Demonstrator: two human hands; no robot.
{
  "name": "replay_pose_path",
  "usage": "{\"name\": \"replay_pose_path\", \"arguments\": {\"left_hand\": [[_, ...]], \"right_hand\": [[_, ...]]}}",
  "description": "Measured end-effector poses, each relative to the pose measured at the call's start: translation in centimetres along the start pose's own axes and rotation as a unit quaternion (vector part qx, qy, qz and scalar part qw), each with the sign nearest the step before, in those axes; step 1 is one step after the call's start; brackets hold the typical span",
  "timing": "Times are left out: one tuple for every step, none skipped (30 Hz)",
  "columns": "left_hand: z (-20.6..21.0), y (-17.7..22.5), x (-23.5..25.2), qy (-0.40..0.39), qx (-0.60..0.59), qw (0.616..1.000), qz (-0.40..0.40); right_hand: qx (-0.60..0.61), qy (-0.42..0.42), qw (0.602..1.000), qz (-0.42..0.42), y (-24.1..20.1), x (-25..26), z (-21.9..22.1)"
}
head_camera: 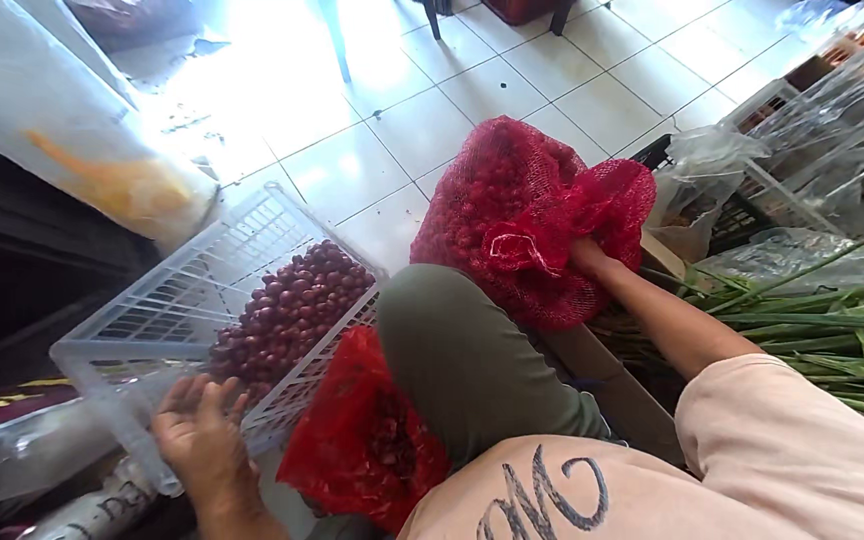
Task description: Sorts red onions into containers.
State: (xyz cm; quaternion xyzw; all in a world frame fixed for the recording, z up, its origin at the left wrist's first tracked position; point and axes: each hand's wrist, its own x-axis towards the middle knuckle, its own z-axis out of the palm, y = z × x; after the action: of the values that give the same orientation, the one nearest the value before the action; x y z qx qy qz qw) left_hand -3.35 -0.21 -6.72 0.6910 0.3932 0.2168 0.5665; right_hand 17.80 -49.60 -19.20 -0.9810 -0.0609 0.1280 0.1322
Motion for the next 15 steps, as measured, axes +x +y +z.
{"name": "replay_pose_path", "arguments": {"left_hand": [[0.0,0.1,-0.1,-0.003,-0.001,1.0,0.002],[-0.1,0.1,-0.1,-0.006,-0.003,1.0,0.002],[-0.3,0.3,-0.2,-0.009,-0.005,1.0,0.002],[-0.4,0.4,-0.3,-0.01,-0.008,1.0,0.002],[-0.4,0.6,-0.3,-0.01,-0.009,1.0,0.004],[-0.4,0.7,-0.3,-0.011,-0.014,1.0,0.006],[-0.4,0.8,-0.2,-0.012,-0.018,1.0,0.009],[-0.4,0.9,-0.2,-0.014,-0.024,1.0,0.01],[-0.3,1.2,-0.4,-0.016,-0.032,0.999,0.01],[-0.1,1.4,-0.6,-0.02,-0.045,0.999,0.011],[0.3,1.8,-0.9,-0.026,-0.063,0.998,0.01],[0.9,2.4,-1.3,-0.033,-0.086,0.996,0.011],[1.6,3.1,-1.8,-0.04,-0.113,0.993,0.016],[2.5,3.9,-2.5,-0.053,-0.144,0.988,0.024],[3.4,4.6,-3.3,-0.078,-0.176,0.981,0.038]], "right_hand": [[0.007,0.008,1.0,-0.029,0.2,0.3,-0.2],[0.017,-0.002,0.999,-0.046,-0.1,0.3,-0.9],[0.018,-0.021,0.998,-0.047,-0.2,0.5,-1.5],[0.03,-0.025,0.998,-0.045,-0.1,0.5,-1.8],[0.058,-0.012,0.998,-0.037,0.2,0.3,-1.9],[0.104,0.012,0.994,-0.023,0.6,0.0,-2.0],[0.161,0.036,0.986,0.0,1.0,-0.3,-2.1],[0.22,0.042,0.974,0.039,0.8,-1.0,-2.8],[0.279,0.034,0.956,0.086,0.0,-1.9,-4.0],[0.336,0.027,0.932,0.135,-0.8,-2.9,-5.1],[0.406,0.037,0.896,0.177,-1.3,-3.9,-5.9],[0.48,0.056,0.852,0.201,-1.4,-4.8,-6.5],[0.542,0.068,0.811,0.208,-1.4,-5.7,-7.1],[0.597,0.07,0.775,0.194,-1.4,-6.8,-7.7],[0.648,0.058,0.744,0.154,-1.7,-8.0,-8.3]]}}
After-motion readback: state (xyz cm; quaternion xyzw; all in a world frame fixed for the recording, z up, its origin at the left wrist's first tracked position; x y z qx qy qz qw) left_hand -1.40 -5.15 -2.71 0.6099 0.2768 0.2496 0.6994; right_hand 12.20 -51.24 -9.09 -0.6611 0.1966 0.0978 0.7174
